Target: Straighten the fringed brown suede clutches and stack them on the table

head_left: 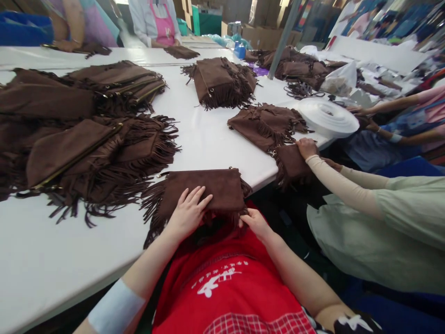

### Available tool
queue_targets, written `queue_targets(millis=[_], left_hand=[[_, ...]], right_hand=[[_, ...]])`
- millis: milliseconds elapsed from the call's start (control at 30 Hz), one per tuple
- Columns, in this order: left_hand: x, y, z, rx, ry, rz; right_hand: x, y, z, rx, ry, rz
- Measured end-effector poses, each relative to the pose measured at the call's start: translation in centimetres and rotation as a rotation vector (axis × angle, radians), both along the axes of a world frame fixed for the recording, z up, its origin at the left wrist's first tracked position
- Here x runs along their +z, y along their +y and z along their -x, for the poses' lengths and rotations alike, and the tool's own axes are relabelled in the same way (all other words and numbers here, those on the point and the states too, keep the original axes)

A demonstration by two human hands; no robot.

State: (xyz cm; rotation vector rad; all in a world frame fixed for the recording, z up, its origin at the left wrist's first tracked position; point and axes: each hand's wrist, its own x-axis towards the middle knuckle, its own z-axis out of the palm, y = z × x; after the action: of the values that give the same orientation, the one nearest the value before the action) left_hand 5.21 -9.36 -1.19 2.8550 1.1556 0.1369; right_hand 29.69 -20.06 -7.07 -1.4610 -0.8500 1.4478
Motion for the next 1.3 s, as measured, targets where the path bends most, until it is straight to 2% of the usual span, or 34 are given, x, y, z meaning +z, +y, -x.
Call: queue_targets(millis=[167, 267, 333, 400, 500, 567, 600, 700, 800, 900, 1100, 1300], left_hand=[[0.8, 1.6, 0.7, -0.015, 0.006, -0.015], [0.6, 3.2, 1.8, 0.068, 0.009, -0.046], [0.8, 4.5, 2.7, 0.174, 0.045, -0.018], [1.3, 5.8, 3.2, 0.266, 0.088, 0.082], [2.1, 7.4, 2.7, 0.234, 0.027, 0.211], [1.9, 7.8, 1.5, 0.233, -0.055, 0.199], [1.6, 7.7, 0.7, 0.272, -0.074, 0.172], [-0.1, 6.7, -1.6, 0.428, -0.065, 0.073], [-1.3, 5.5, -2.8, 0.507, -0.067, 0.025], [-1.4, 5.0, -3.0, 0.528, -0.077, 0.027], [-1.4, 5.0, -2.7, 0.532, -0.116, 0.014], [-1.7, 5.0, -2.6, 0.531, -0.149, 0.007]], right_hand=[[-3.0, -0.2, 1.6, 0.234, -0.104, 0.257], [-4.5, -1.1, 1.8, 0.299, -0.131, 0.298], [-4.8, -1.5, 1.3, 0.282, -0.089, 0.269], [-4.2, -1.4, 0.8, 0.196, -0.025, 0.173], [-2.2, -0.5, 1.0, 0.061, 0.048, -0.031], [-0.7, 0.3, 2.1, 0.077, 0.103, -0.113], [-0.1, 0.8, 2.8, 0.107, 0.145, -0.131], [1.0, 1.9, 5.2, 0.136, 0.264, -0.115], [1.1, 2.2, 6.4, 0.066, 0.287, -0.063], [1.1, 2.1, 6.4, 0.052, 0.283, -0.017], [1.6, 2.1, 6.6, 0.15, 0.213, -0.011], [0.6, 1.3, 7.7, 0.217, 0.136, 0.121]])
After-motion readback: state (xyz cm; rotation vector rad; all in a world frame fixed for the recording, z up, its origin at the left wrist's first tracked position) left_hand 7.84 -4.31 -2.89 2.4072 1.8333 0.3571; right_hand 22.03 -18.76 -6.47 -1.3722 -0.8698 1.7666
